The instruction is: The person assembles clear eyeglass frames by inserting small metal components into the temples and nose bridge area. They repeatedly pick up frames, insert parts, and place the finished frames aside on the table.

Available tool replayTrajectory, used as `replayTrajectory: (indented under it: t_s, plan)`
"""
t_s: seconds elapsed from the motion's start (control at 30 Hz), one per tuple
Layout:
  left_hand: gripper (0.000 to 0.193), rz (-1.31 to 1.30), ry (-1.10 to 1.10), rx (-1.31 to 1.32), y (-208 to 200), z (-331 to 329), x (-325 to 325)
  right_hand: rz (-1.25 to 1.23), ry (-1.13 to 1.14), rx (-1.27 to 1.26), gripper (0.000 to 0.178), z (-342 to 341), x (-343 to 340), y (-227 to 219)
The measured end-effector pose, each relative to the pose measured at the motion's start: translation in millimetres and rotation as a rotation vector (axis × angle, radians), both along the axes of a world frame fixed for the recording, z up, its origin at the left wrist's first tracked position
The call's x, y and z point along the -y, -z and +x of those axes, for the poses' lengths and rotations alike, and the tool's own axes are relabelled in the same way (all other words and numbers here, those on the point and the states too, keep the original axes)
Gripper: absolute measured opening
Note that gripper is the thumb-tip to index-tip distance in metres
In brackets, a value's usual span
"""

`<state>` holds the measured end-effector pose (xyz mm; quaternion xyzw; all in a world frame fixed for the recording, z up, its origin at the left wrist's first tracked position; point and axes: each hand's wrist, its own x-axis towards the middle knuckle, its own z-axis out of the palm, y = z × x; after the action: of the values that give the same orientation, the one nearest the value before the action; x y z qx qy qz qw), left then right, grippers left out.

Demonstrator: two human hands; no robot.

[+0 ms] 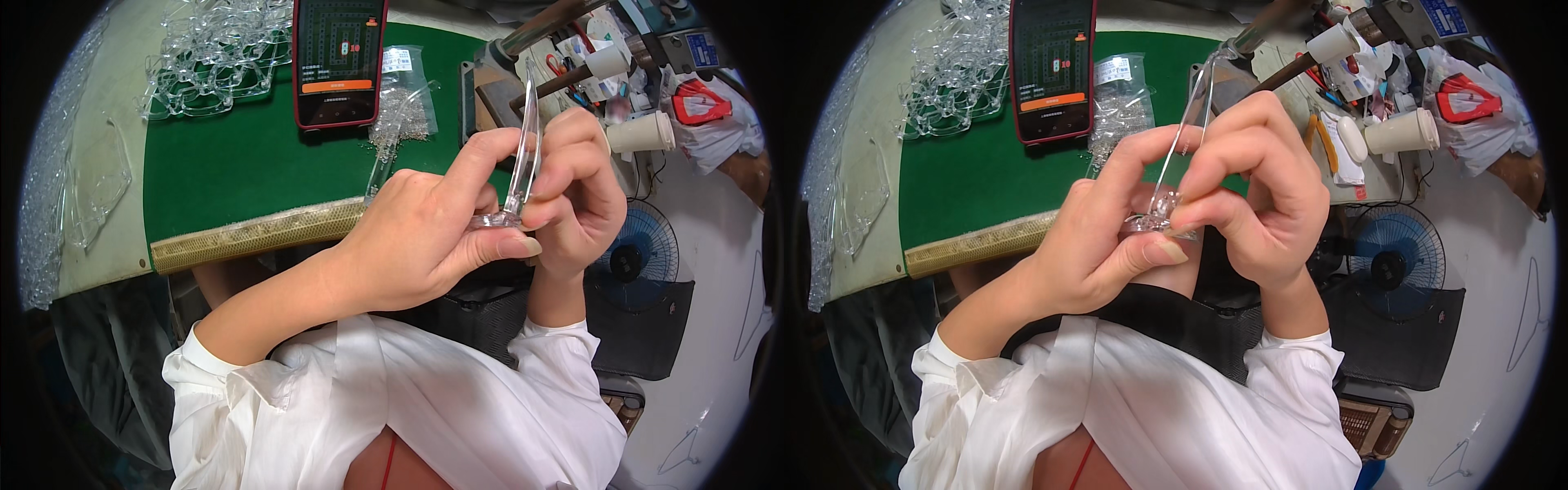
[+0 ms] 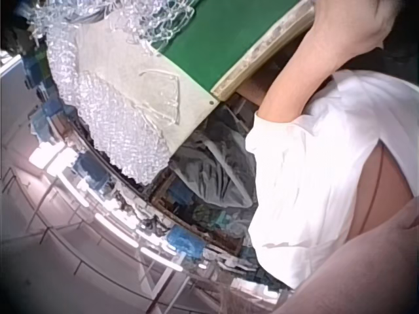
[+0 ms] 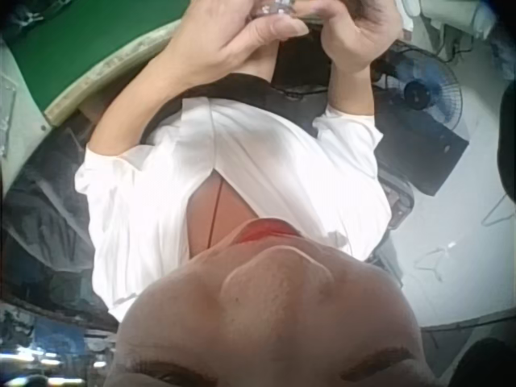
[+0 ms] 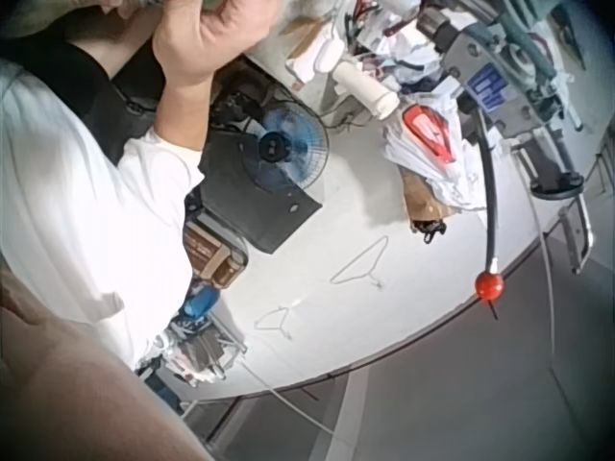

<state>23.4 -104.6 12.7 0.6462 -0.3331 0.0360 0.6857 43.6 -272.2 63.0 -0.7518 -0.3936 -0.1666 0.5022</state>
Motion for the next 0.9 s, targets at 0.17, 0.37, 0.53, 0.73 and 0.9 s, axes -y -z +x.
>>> replayTrajectory:
  t_s: [0.17,0.37,0.53,0.73,0.9]
  plan:
    - [0.072,0.034,-0.064,0.056,3.1,1.9,2.1,0.217,-0.068,-0.214,0.027,-2.5,-1.8,12.2]
    - [0.075,0.026,-0.035,0.038,4.2,4.9,3.5,0.303,-0.038,-0.407,0.028,-5.2,-3.7,12.7]
    - [0.075,-0.081,-0.045,0.022,-0.2,19.1,18.7,0.271,0.019,-0.473,0.033,-9.0,3.4,17.5]
    - [0.030,0.381,-0.259,0.463,-18.3,49.5,32.8,0.327,0.096,-0.447,0.020,10.4,34.0,-1.5]
    - [0.017,0.585,-0.297,0.497,-22.1,74.6,61.8,0.314,0.162,-0.445,0.021,42.1,70.1,-13.2]
